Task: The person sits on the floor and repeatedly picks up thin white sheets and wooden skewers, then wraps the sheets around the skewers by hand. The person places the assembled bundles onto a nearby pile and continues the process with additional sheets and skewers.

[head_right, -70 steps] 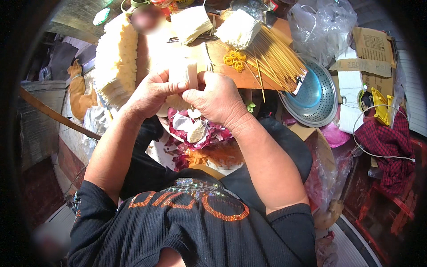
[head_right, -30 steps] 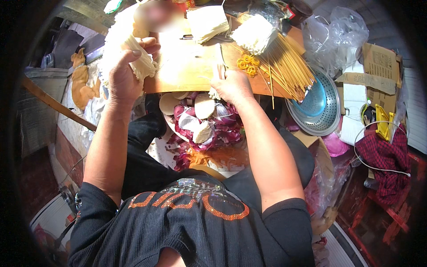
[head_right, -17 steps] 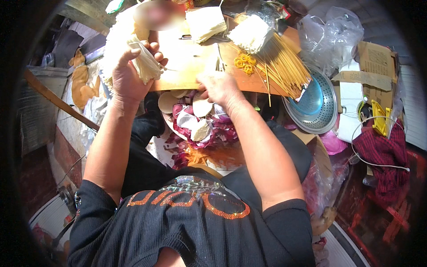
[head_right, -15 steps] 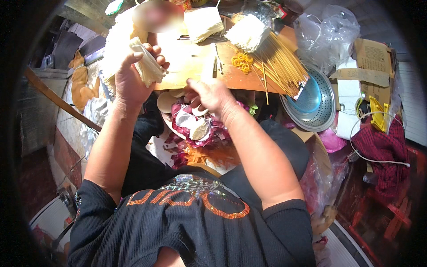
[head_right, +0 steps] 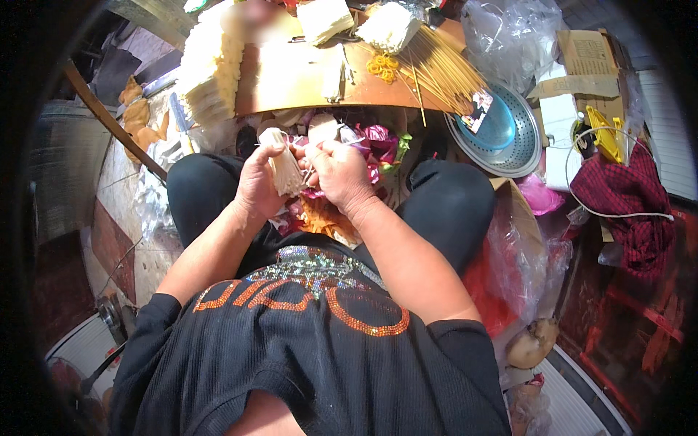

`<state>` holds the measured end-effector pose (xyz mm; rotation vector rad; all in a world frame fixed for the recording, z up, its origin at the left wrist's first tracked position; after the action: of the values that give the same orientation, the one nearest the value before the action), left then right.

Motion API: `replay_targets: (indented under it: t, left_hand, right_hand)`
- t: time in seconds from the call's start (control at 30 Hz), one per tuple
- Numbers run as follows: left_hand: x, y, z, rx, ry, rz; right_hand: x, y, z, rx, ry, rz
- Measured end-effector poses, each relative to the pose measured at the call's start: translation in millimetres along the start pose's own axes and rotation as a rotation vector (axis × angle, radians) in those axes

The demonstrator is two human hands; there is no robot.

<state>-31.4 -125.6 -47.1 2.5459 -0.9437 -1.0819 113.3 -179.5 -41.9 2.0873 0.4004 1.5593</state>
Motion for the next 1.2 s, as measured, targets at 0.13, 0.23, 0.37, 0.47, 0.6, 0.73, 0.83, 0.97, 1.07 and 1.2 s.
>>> replay_targets:
  t: [0.13,0.23,0.37,0.47,0.6,0.73,0.83,0.97,1.07,1.2]
  left_hand:
    - [18,22,6,0.071,-0.101,0.085]
    - [26,27,10,0.149,-0.122,0.137]
    - [29,32,9,0.244,-0.126,0.184]
    - [30,38,8,0.29,-0.135,0.211]
    - [35,43,15,0.306,-0.221,0.191]
    - [34,49,10,0.26,-0.265,0.227]
    - [34,49,15,0.255,-0.36,0.188]
    - [32,49,9,0.2,-0.37,0.185]
    - [34,49,8,0.185,-0.392,0.165]
    - [42,42,17,0.187,-0.494,0.116]
  right_hand:
    - [-24,18,2,-0.017,0.209,-0.035]
    - [-31,26,8,-0.036,0.34,0.023]
    - [-44,31,13,-0.069,0.372,0.035]
    - [-41,42,12,-0.078,0.372,0.015]
    - [-34,54,11,-0.064,0.444,-0.039]
    - [-29,57,12,-0.076,0.685,0.103]
    - [-29,56,11,-0.061,0.778,0.113]
    - [-38,49,11,-0.09,0.811,0.138]
    - [-41,46,11,-0.086,0.796,0.086]
    - [-39,48,8,-0.045,0.813,0.006]
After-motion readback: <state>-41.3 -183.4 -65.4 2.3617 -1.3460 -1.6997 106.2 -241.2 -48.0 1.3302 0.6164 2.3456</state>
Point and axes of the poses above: each hand's wrist, its own y-axis away from the middle knuckle, its own z-axis out of the back of the hand, x = y × z, the point moved 1 cm from there along -y, towards the middle knuckle, and after that the axes turned 13 degrees about -z, right-handed, at the moved point
